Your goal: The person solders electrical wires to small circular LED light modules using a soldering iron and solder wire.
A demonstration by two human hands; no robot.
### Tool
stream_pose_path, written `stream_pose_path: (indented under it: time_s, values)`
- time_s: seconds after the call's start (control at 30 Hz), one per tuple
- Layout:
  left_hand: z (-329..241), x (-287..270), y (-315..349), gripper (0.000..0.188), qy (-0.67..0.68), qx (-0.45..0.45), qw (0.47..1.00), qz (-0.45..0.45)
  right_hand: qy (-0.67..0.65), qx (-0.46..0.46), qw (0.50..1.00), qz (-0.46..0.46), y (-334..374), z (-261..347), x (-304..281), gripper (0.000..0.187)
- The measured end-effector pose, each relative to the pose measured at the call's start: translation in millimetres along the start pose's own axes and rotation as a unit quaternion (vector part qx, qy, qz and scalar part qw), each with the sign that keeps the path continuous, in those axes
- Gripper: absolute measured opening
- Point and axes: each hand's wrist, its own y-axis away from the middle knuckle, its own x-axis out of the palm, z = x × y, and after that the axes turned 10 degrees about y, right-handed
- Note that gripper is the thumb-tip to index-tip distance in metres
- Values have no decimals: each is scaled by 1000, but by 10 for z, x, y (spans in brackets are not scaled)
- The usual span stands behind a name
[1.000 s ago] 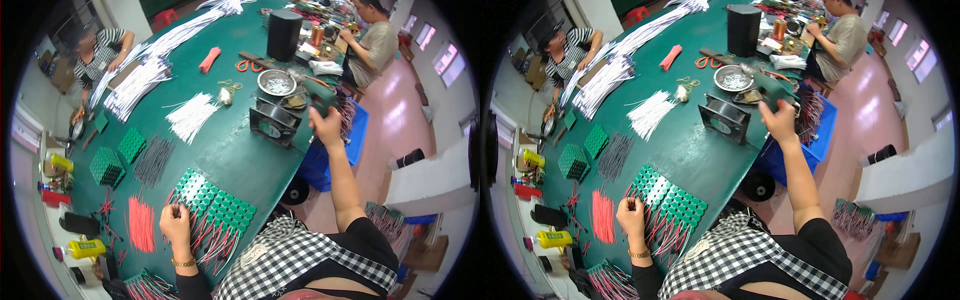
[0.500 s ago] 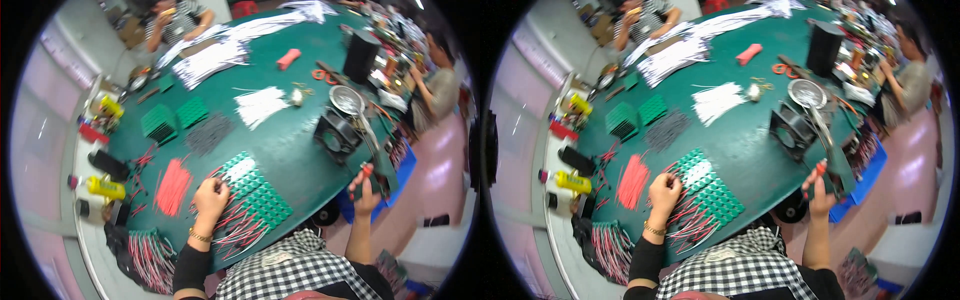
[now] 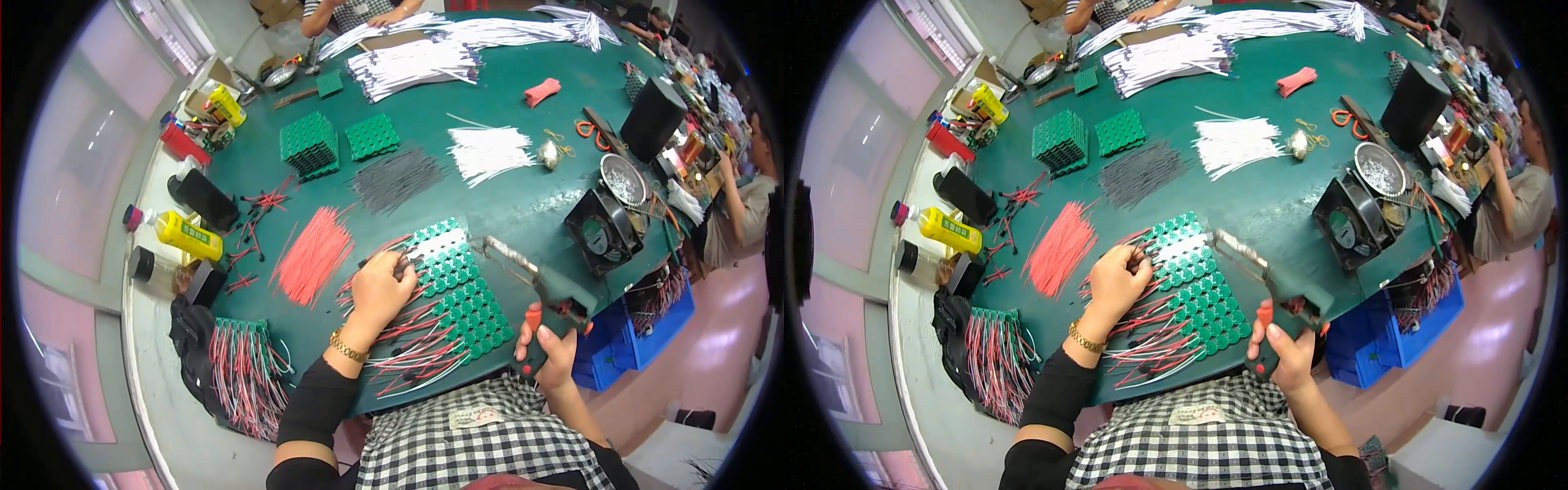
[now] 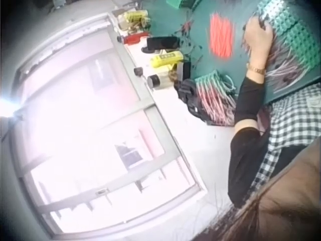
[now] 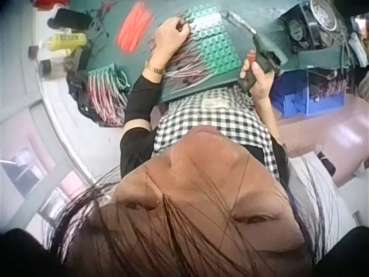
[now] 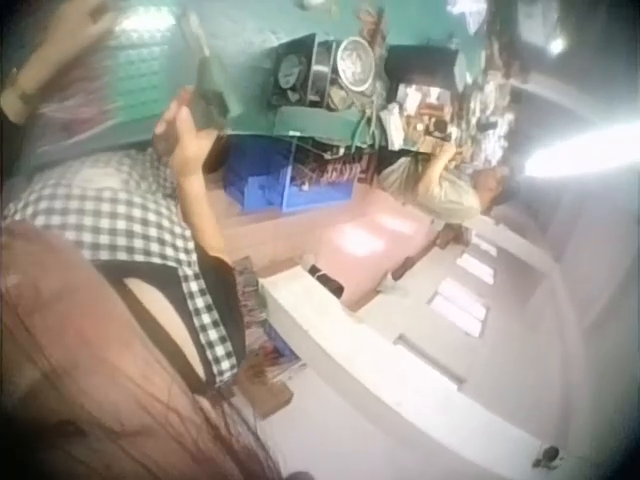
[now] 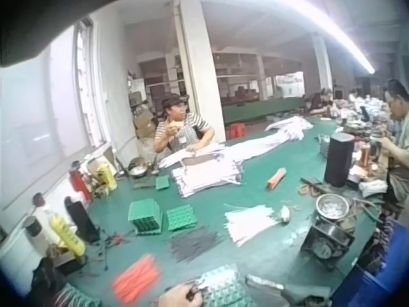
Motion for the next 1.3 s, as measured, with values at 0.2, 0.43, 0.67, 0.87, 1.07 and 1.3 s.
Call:
stream_pose_path:
  time_s: [0.2,0.43,0.67,0.87,1.07,1.3]
  values:
    - [5,-50,-20,11,12,5,1000,-12,-108,-13,992,63,-176,-11,100,49]
    - [34,-14,-80,10,72,-23,997,-25,-18,31,995,97,-148,-177,87,51]
    - [29,-65,-38,8,78,-22,996,25,59,52,988,130,-62,-196,147,45]
    - [51,-84,-41,12,87,-65,993,45,126,30,979,160,-33,-204,115,42]
    - [30,-94,-43,13,105,-62,989,84,111,51,978,167,98,-227,16,59]
    - [15,-118,-45,11,86,-70,990,90,126,139,973,133,172,-234,26,57]
